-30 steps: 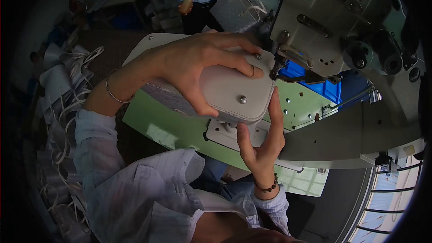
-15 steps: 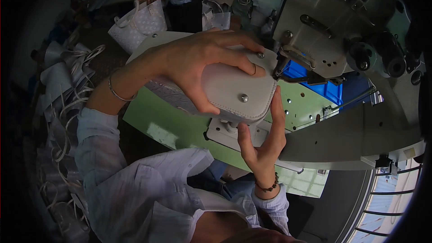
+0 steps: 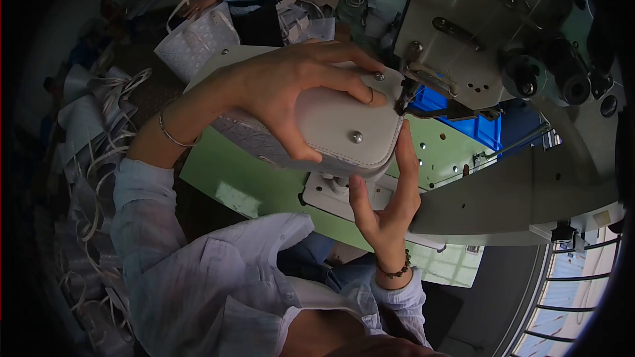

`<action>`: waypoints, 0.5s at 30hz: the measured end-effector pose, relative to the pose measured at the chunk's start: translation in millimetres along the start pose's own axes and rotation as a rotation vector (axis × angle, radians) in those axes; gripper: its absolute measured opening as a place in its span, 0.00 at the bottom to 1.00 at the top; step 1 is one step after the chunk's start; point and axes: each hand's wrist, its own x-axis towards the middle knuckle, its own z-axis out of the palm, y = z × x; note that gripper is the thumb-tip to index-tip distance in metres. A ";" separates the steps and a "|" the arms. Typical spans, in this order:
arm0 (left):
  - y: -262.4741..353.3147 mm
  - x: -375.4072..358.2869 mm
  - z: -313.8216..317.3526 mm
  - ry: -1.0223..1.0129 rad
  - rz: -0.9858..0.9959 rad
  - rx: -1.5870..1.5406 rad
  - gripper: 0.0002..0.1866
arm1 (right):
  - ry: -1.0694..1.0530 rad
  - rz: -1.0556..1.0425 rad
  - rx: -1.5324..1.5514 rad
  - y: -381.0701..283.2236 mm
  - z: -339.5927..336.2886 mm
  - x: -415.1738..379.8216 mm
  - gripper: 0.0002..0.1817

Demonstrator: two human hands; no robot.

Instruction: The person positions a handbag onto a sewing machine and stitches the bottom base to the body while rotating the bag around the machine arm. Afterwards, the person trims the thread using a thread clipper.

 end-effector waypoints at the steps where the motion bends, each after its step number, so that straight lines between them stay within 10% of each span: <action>1: -0.2 -0.1 0.0 -0.001 0.001 0.001 0.42 | 0.002 -0.001 0.000 0.4 0.0 0.5 0.42; 15: 1.1 -2.4 0.3 -0.010 0.007 0.010 0.43 | 0.048 0.090 0.423 13.3 -27.8 35.4 0.25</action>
